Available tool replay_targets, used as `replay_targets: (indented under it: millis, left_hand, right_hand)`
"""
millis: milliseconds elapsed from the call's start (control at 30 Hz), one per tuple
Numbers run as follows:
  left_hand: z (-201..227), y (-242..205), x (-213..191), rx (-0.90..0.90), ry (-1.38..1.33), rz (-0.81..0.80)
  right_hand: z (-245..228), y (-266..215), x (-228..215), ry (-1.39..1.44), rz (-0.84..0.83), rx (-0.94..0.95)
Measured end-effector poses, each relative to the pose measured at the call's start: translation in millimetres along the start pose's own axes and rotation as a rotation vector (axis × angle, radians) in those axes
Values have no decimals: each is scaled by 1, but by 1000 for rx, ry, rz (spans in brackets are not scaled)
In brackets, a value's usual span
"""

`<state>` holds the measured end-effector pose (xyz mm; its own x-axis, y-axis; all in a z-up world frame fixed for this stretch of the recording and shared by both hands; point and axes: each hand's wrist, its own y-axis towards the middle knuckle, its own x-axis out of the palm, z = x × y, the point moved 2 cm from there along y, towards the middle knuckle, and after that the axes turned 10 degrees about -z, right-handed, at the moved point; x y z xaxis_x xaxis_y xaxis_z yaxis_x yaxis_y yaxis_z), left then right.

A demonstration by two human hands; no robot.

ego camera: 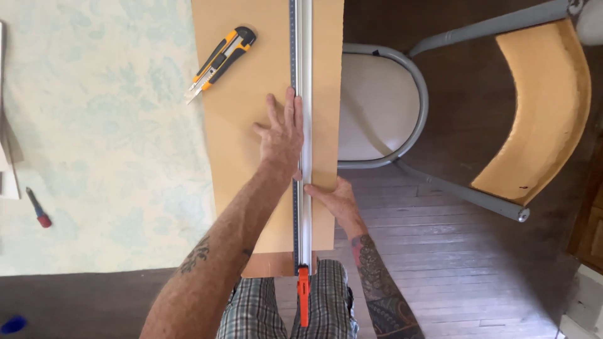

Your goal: A person measures and cuts a thin wooden or cardboard board using a metal straight edge, a clamp, and a utility knife on a workshop table.

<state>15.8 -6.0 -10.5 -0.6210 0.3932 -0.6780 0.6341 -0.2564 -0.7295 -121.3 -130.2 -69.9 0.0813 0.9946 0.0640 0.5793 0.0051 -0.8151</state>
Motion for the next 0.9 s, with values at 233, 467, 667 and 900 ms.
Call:
replay_targets:
  millis: [233, 467, 667, 900]
  left_hand:
    - [0, -5, -14, 18, 45, -18]
    - [-3, -16, -22, 20, 86, -8]
    - [-3, 10, 13, 38, -71, -29]
    - [6, 32, 31, 53, -41, -91]
  right_hand:
    - [26, 12, -18, -101, 31, 45]
    - [9, 6, -4, -51, -18, 5]
    - [-22, 7, -1, -24, -32, -115]
    - [-181, 64, 85, -529, 153, -891]
